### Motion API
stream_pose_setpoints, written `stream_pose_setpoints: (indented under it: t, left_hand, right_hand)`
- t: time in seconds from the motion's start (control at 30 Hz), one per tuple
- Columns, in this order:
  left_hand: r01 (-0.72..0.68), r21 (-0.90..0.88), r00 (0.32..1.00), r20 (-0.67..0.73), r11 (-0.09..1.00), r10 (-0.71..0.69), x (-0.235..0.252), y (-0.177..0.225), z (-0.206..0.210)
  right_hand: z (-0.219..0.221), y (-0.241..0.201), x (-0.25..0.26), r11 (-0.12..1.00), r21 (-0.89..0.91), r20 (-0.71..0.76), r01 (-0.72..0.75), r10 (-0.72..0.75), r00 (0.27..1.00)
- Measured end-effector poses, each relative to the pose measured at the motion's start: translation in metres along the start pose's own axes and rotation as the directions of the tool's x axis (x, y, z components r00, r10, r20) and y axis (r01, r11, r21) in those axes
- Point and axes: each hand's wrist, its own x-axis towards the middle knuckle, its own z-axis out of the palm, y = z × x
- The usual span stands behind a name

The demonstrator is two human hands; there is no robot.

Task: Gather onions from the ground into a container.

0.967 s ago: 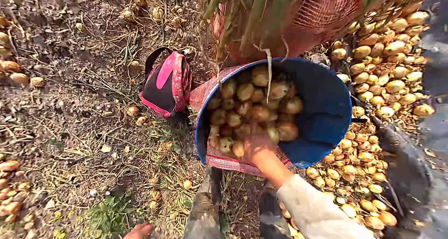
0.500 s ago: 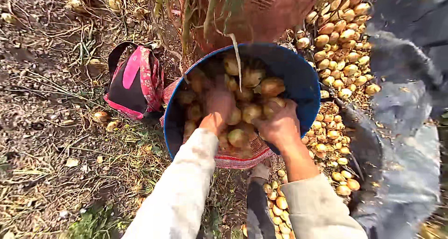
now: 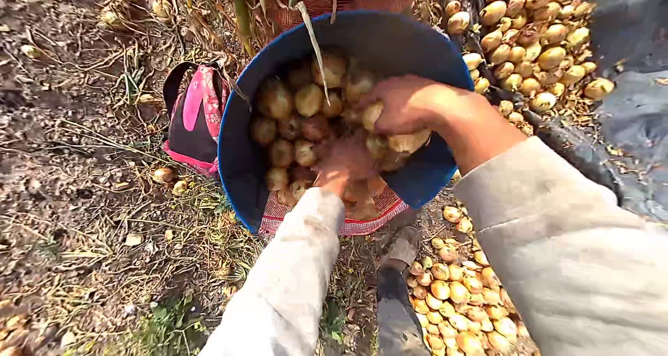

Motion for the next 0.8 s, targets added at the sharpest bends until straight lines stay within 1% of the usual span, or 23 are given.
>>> stream_pose_setpoints:
  t: [0.03,0.07,0.1,0.17,0.2,0.23,0.27,0.3,0.33,0.37,0.4,0.43,0.47,0.5,0.53,0.57,0.6,0.63,0.67,0.7,0.77,0.8]
  left_hand:
    - [-0.008,-0.030,0.999,0.035,1.000,0.009,-0.001,0.001,0.005]
    - [-0.021,-0.015,0.999,0.039,1.000,0.022,-0.005,0.001,0.010]
    - [-0.025,0.015,0.999,0.028,1.000,0.025,-0.014,0.001,0.017]
    - [-0.001,0.022,1.000,0.009,1.000,0.001,-0.051,0.002,0.033]
    - [0.016,-0.016,1.000,0.022,1.000,-0.016,-0.075,0.004,0.034]
    - [0.012,-0.013,0.999,0.032,1.000,-0.011,-0.089,0.003,0.040]
    - [-0.020,0.016,1.000,0.008,1.000,0.020,-0.093,-0.001,0.053]
    - [-0.085,0.067,0.992,-0.082,0.994,0.091,-0.094,-0.012,0.069]
    - [-0.140,0.118,0.967,-0.200,0.983,0.161,-0.092,-0.028,0.085]
    - [-0.177,0.144,0.920,-0.329,0.974,0.215,-0.088,-0.046,0.099]
    - [-0.193,0.134,0.864,-0.447,0.972,0.233,-0.086,-0.064,0.109]
    - [-0.179,0.097,0.833,-0.514,0.979,0.204,-0.087,-0.077,0.112]
    - [-0.129,0.022,0.829,-0.547,0.991,0.120,-0.086,-0.084,0.107]
    - [-0.049,-0.061,0.831,-0.556,0.997,0.007,-0.083,-0.084,0.096]
    - [0.032,-0.131,0.835,-0.542,0.991,-0.098,-0.079,-0.082,0.083]
    - [0.086,-0.173,0.838,-0.521,0.981,-0.166,-0.077,-0.077,0.071]
    - [0.094,-0.171,0.830,-0.530,0.981,-0.172,-0.079,-0.073,0.065]
    - [0.065,-0.137,0.813,-0.567,0.988,-0.132,-0.084,-0.070,0.061]
    - [0.012,-0.096,0.797,-0.600,0.995,-0.068,-0.091,-0.068,0.057]
    - [-0.059,-0.065,0.787,-0.617,0.996,0.006,-0.102,-0.063,0.057]
    - [-0.249,-0.013,0.784,-0.590,0.968,0.194,-0.121,-0.044,0.075]
    - [-0.347,-0.010,0.779,-0.560,0.938,0.282,-0.131,-0.033,0.092]
  right_hand:
    - [0.022,0.025,0.025,0.995,0.002,-0.184,0.096,-0.094,0.978]
    - [0.057,0.054,0.069,0.969,-0.014,-0.528,0.246,-0.216,0.821]
    - [0.069,0.065,0.103,0.965,0.012,-0.593,0.262,-0.203,0.779]
    - [0.089,0.050,0.130,0.987,0.090,-0.559,0.135,-0.062,0.827]
    - [0.107,0.039,0.144,0.993,0.078,-0.572,0.086,-0.026,0.820]
    - [0.129,0.033,0.161,0.997,0.052,-0.590,0.058,-0.016,0.807]
    - [0.151,0.032,0.177,0.997,0.053,-0.609,0.047,-0.005,0.793]
    - [0.169,0.033,0.189,0.993,0.101,-0.640,0.067,0.013,0.769]
    - [0.181,0.035,0.195,0.974,0.188,-0.692,0.125,0.041,0.721]
    - [0.186,0.036,0.200,0.926,0.305,-0.754,0.220,0.094,0.650]
    - [0.189,0.035,0.203,0.855,0.399,-0.812,0.331,0.162,0.561]
    - [0.195,0.033,0.203,0.770,0.477,-0.839,0.424,0.255,0.480]
    - [0.198,0.032,0.201,0.693,0.539,-0.835,0.479,0.363,0.413]
    - [0.200,0.032,0.198,0.651,0.579,-0.815,0.491,0.460,0.352]
    - [0.202,0.036,0.194,0.637,0.608,-0.792,0.475,0.534,0.296]
    - [0.207,0.041,0.188,0.632,0.627,-0.770,0.456,0.591,0.240]
    - [0.214,0.046,0.178,0.621,0.639,-0.754,0.453,0.623,0.209]
    - [0.220,0.048,0.162,0.599,0.636,-0.746,0.488,0.637,0.191]
    - [0.227,0.045,0.141,0.548,0.616,-0.748,0.566,0.631,0.204]
    - [0.238,0.039,0.114,0.465,0.576,-0.765,0.673,0.598,0.241]
    - [0.282,0.028,0.077,0.350,0.417,-0.815,0.839,0.552,0.175]
    - [0.310,0.028,0.059,0.276,0.375,-0.829,0.885,0.526,0.188]
